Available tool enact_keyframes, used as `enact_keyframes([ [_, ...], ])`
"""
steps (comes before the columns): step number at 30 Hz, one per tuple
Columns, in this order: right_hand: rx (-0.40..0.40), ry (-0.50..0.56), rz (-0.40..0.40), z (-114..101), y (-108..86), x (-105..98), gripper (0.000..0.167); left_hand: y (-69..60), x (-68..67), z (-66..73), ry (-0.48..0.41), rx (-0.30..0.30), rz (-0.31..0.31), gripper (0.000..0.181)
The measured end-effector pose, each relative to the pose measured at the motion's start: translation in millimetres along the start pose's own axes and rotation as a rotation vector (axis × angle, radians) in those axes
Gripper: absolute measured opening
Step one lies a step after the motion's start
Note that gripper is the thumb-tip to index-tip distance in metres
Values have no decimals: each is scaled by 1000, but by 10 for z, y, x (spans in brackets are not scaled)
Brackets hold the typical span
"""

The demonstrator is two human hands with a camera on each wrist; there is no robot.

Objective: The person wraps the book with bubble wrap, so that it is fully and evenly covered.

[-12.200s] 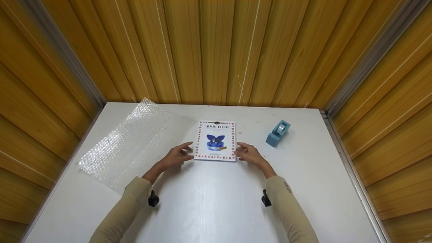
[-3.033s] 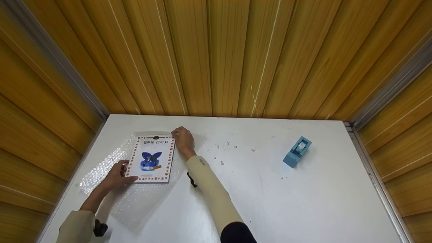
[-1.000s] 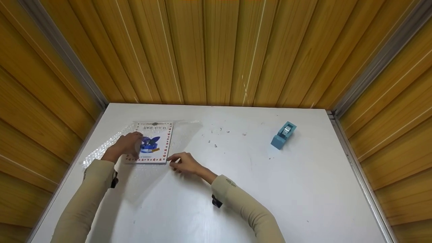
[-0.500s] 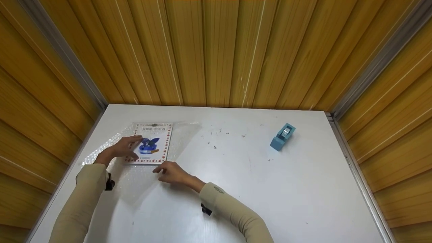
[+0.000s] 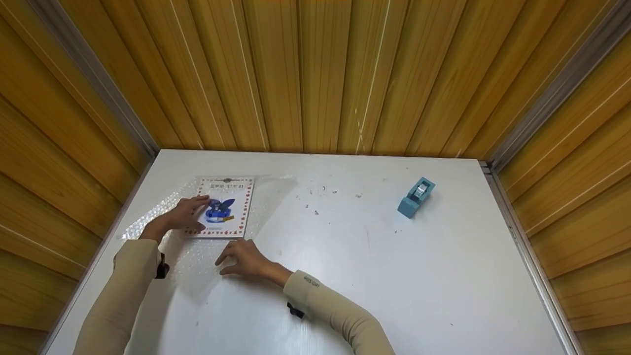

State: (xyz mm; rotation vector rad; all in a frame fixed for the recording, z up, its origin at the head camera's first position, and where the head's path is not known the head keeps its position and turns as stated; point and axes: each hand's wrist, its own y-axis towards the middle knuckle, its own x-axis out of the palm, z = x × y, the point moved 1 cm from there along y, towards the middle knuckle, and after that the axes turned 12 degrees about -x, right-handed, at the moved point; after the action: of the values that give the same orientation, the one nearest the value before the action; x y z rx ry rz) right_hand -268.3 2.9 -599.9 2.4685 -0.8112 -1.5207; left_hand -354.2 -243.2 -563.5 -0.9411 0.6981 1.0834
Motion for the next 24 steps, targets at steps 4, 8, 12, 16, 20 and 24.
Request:
enact_keyframes([
  [4, -27, 44, 43, 34, 1, 15, 15, -6, -5, 8, -6, -6, -11, 82],
  [8, 43, 203, 70, 65, -3, 19, 13, -11, -8, 18, -3, -5, -17, 82],
  [12, 136, 273, 95, 95, 15, 45, 14, -25, -21, 34, 14, -1, -28, 82],
  [16, 203, 304, 119, 106, 44, 86, 14, -33, -38, 41, 30, 28, -17, 82],
  [20, 218, 370, 194, 108, 65, 106, 13, 45, -1, -69, 6, 51, -11, 86],
  [24, 215, 399, 257, 131, 88, 113, 11, 183, 101, -269, 7, 117, 26, 86],
])
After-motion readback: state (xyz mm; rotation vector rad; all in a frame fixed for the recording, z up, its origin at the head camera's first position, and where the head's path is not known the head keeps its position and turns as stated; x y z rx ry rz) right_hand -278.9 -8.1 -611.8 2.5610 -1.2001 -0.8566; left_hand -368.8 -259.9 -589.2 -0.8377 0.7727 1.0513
